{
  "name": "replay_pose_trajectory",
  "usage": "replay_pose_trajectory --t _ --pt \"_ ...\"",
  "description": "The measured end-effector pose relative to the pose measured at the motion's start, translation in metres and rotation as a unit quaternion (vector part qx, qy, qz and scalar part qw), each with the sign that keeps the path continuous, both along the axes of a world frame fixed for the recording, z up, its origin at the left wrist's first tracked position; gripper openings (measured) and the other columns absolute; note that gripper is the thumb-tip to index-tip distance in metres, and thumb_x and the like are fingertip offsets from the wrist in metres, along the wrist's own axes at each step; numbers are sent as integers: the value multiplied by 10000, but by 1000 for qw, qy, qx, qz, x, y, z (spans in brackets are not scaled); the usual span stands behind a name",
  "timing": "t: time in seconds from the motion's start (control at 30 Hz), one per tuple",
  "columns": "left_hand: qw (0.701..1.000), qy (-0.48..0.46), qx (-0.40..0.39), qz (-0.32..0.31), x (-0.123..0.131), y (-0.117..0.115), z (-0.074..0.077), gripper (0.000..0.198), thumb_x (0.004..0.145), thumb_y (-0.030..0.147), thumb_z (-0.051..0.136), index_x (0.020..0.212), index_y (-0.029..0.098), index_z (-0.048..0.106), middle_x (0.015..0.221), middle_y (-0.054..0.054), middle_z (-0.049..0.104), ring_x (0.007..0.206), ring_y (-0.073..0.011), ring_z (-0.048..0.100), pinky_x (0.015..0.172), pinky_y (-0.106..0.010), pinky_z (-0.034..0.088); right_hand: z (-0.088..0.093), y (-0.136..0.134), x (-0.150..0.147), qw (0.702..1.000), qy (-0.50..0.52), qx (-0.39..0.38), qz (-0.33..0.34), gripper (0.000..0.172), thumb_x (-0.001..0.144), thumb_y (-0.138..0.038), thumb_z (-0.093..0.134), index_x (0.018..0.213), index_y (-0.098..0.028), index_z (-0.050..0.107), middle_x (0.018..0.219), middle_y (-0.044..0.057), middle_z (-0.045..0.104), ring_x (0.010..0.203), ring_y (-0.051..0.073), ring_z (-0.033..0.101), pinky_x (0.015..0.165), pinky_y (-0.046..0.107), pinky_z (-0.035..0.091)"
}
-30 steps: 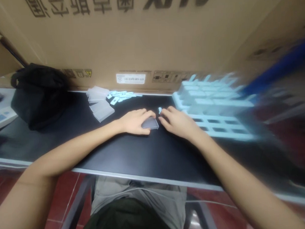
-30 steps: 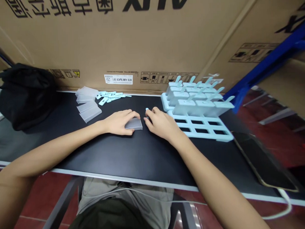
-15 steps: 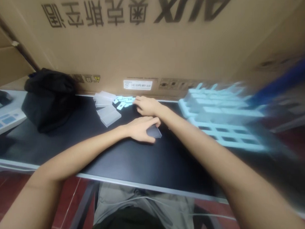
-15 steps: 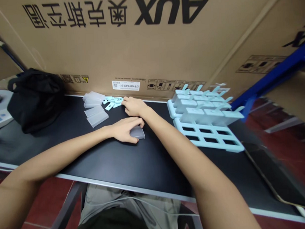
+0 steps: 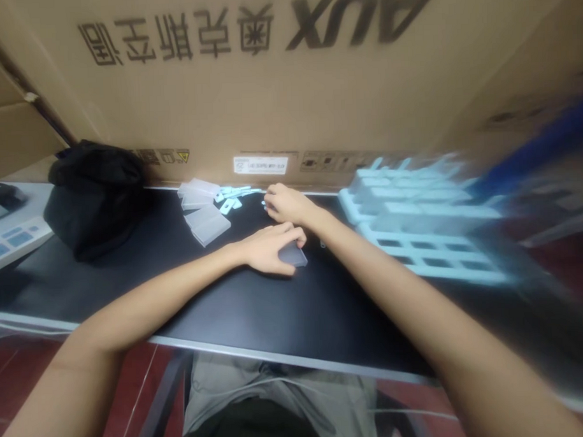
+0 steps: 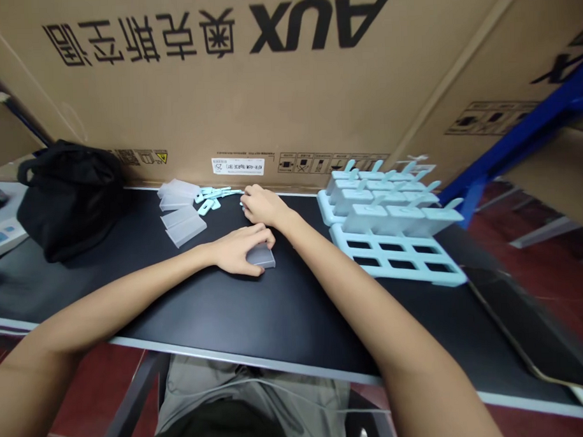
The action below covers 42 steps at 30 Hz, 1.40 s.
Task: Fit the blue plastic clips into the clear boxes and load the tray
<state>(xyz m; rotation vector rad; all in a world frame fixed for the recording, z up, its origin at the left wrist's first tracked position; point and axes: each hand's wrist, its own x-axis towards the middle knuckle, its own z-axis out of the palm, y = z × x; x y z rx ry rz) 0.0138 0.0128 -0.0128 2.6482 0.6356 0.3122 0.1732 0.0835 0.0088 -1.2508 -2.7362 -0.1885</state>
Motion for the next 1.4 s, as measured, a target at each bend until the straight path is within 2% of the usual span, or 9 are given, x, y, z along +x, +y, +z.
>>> replay_pose_trajectory --t 0.17,0.3,0.4,0.53,0.77,0.9,1.07,1.23,1.4 --pt "1000 13 2 19 -1 0 1 507 782 443 754 1187 253 517 1178 -64 558 975 -260 587 846 -385 501 2 -14 12 1000 -13 5 -15 233 1015 -181 509 1127 -100 696 1187 185 696 1102 288 568 901 365 446" --pt "1000 -5 1 17 -1 0 2 505 777 430 763 1183 242 529 1208 -79 567 1002 -268 591 868 -387 508 5 -24 22 998 10 -13 -57 230 1004 -173 522 1181 -120 659 1159 168 720 952 253 619 748 334 403" --pt "1000 -17 -1 12 -1 0 3 502 778 421 765 1186 235 538 1222 -84 568 1031 -269 594 909 -386 509 4 -26 27 997 31 -19 -73 259 990 -159 518 1218 -133 638 1173 146 724 896 232 635 702 325 363" --pt "1000 -21 -3 16 -1 -1 3 506 775 419 773 1186 235 543 1232 -86 566 1031 -264 595 904 -375 506 0 -26 30 996 28 -4 -82 258 979 -156 518 1187 -121 665 1200 168 689 924 239 634 697 330 365" --pt "999 -14 -1 31 -2 -1 2 496 784 429 774 1181 246 541 1170 -65 562 969 -248 588 827 -356 491 -2 -26 38 995 64 73 -34 204 972 -186 540 1055 -139 719 1191 187 660 1071 287 602 808 360 438" --pt "999 -12 7 38 -3 -1 0 496 787 433 777 1186 260 540 1129 -47 553 918 -231 586 792 -347 492 6 -29 44 988 146 34 -45 210 965 -196 552 1103 -163 706 1076 135 725 974 262 653 818 360 464" --pt "997 -31 16 67 -3 -3 0 475 795 428 771 1183 277 543 1144 -40 545 903 -223 598 766 -350 510 20 -52 60 950 304 -54 -48 271 887 -252 651 1151 -192 671 838 35 735 760 208 681 754 337 508" --pt "988 -101 38 113 -3 -2 0 440 811 441 756 1140 263 524 1145 -46 548 910 -216 583 788 -369 527 26 -79 77 885 442 -139 -44 248 828 -305 696 1053 -211 651 834 34 734 760 197 695 718 334 563" --pt "965 -204 79 143 -4 3 -6 455 827 476 759 1102 249 476 1142 -59 533 964 -227 576 840 -392 540 25 -88 74 831 515 -210 -29 316 791 -329 762 1057 -216 634 828 20 722 757 178 686 702 324 582"
